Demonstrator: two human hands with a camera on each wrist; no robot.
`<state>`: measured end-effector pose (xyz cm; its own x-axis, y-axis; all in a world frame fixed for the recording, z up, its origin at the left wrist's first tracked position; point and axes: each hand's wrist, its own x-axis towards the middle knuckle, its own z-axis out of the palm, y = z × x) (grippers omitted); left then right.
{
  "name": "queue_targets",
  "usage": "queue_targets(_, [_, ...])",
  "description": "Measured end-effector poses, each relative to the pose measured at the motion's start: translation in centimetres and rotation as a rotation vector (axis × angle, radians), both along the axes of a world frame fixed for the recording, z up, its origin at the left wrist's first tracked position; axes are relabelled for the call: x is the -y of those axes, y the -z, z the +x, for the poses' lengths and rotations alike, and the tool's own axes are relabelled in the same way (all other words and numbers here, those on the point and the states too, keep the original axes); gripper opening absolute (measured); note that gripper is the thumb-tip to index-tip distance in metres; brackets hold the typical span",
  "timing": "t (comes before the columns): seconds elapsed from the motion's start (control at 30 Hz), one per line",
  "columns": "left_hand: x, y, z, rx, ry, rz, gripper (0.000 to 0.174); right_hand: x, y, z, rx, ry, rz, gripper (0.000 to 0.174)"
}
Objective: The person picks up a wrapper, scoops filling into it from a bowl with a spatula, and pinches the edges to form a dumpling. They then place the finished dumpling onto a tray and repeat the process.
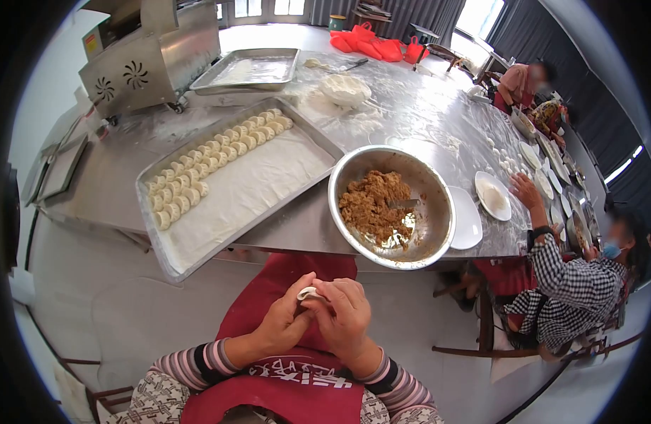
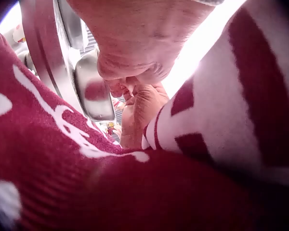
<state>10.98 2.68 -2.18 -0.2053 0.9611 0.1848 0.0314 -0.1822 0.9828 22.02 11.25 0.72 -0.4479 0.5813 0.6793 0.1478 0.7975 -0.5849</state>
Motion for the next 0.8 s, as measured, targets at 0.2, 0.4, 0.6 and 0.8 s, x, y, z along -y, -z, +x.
queue_targets(0.2, [0.4,-0.4,0.1,-0.058,-0.062,-0.045,0.063,-0.8,-0.3,-0.1,0.104,-0.110,0.302,0.017])
queue_targets(0.4, [-0.2,-0.4,-1.0,-0.212,-0.009,0.108,0.059,-0.8,-0.2,-0.2,0.116,-0.146,0.307,0.014])
queue_targets(0.6, [-0.3,-0.1,-1.4,0.286,0.033,-0.095,0.045,-1.2,-0.8,0.1,0.070,-0.187,0.192,0.024])
queue_targets(0.8, [-0.1,-0.1,-1.8,0.314,0.111,-0.040,0.025,-2.7,-1.8,-1.1,0.143,-0.478,-0.096,0.035])
